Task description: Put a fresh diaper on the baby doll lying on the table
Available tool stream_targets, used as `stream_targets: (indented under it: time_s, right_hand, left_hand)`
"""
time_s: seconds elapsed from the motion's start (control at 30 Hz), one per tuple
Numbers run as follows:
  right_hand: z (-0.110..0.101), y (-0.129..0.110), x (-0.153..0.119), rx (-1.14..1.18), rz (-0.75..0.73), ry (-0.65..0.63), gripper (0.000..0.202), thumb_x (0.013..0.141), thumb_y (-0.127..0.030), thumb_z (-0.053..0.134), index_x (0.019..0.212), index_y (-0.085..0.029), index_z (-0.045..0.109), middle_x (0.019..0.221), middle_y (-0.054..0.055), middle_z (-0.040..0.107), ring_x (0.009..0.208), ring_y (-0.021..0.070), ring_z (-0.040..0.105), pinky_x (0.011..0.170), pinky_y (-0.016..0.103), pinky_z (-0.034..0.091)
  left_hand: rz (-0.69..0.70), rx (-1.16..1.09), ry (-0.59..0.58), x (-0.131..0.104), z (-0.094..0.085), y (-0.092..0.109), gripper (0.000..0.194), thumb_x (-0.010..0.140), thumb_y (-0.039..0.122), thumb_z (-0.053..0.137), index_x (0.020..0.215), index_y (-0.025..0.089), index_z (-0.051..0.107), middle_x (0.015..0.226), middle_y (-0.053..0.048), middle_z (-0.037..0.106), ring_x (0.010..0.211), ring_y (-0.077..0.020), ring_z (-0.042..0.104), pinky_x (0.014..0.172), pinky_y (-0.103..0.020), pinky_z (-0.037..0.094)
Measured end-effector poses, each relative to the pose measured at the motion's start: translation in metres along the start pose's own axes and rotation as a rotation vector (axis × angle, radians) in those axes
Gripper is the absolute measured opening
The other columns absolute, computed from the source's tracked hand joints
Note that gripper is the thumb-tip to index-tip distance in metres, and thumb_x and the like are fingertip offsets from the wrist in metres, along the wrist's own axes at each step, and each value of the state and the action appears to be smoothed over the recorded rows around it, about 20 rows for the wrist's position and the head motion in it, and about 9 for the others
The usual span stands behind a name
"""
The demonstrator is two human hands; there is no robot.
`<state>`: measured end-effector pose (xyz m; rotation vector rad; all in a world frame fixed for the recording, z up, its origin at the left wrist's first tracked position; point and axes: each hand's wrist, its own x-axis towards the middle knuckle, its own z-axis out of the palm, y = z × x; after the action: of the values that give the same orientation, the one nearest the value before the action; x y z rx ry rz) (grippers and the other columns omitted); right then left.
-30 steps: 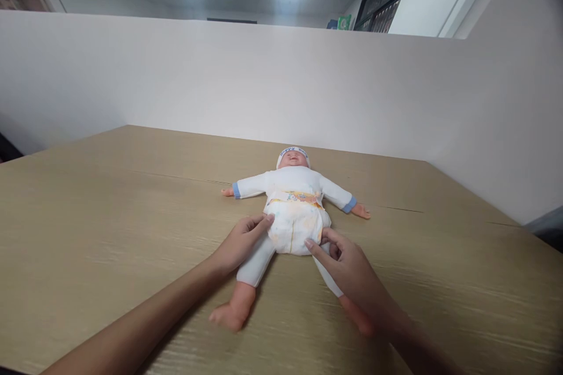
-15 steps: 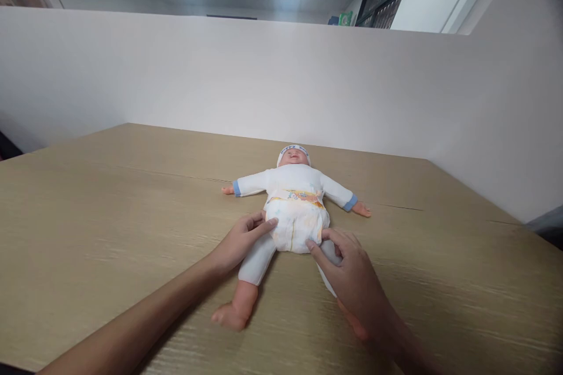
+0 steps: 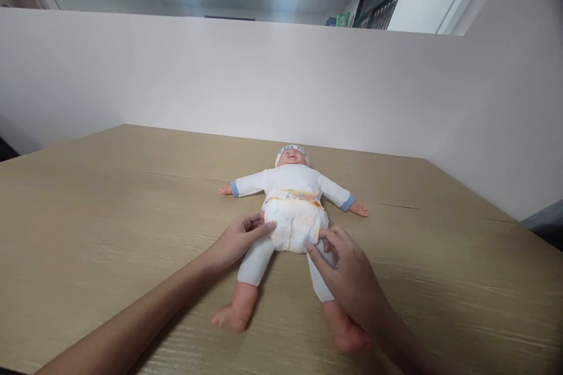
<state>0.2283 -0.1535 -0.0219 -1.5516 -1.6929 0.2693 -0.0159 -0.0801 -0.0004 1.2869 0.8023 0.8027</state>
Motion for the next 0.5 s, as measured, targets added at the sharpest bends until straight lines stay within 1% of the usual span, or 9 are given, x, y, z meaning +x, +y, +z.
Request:
stream_targets:
  time_s: [0.17,0.27,0.4,0.5]
  right_hand:
    - [0.0,-0.001,-0.002,-0.016,-0.019,-0.004,0.021,0.101,-0.043,0.064,0.093,-0.024,0.064,0.086,0.0,0.057,0.075,0.0206,0.058,0.073,0.034,0.042]
    - [-0.002,-0.001,-0.001,-0.013,-0.011,0.005,0.02,0.1,-0.044,0.065,0.095,-0.025,0.066,0.085,0.0,0.058,0.075,0.021,0.059,0.073,0.034,0.043]
    - [-0.008,-0.004,0.0,-0.005,0.023,0.029,0.022,0.098,-0.048,0.067,0.101,-0.026,0.071,0.083,-0.001,0.063,0.07,0.0203,0.057,0.069,0.033,0.042]
    - [-0.013,-0.007,0.002,-0.001,0.047,0.041,0.024,0.097,-0.05,0.068,0.101,-0.027,0.073,0.08,-0.001,0.065,0.064,0.0193,0.053,0.066,0.033,0.04]
  left_hand:
    - [-0.019,0.056,0.01,-0.001,-0.001,0.005,0.045,0.088,0.059,0.082,0.102,0.017,0.076,0.097,-0.008,0.078,0.091,-0.0257,0.069,0.079,-0.035,0.051]
    - [-0.031,0.033,0.007,-0.002,-0.001,0.007,0.046,0.087,0.059,0.083,0.101,0.017,0.075,0.095,-0.007,0.077,0.087,-0.0237,0.069,0.076,-0.033,0.05]
    - [-0.024,-0.038,0.032,0.001,-0.004,0.002,0.047,0.084,0.057,0.087,0.105,0.017,0.073,0.095,-0.007,0.077,0.082,-0.0199,0.067,0.075,-0.031,0.048]
    - [0.001,-0.047,0.069,0.004,-0.007,-0.003,0.05,0.083,0.056,0.089,0.109,0.017,0.072,0.093,-0.006,0.077,0.082,-0.0187,0.066,0.074,-0.029,0.046]
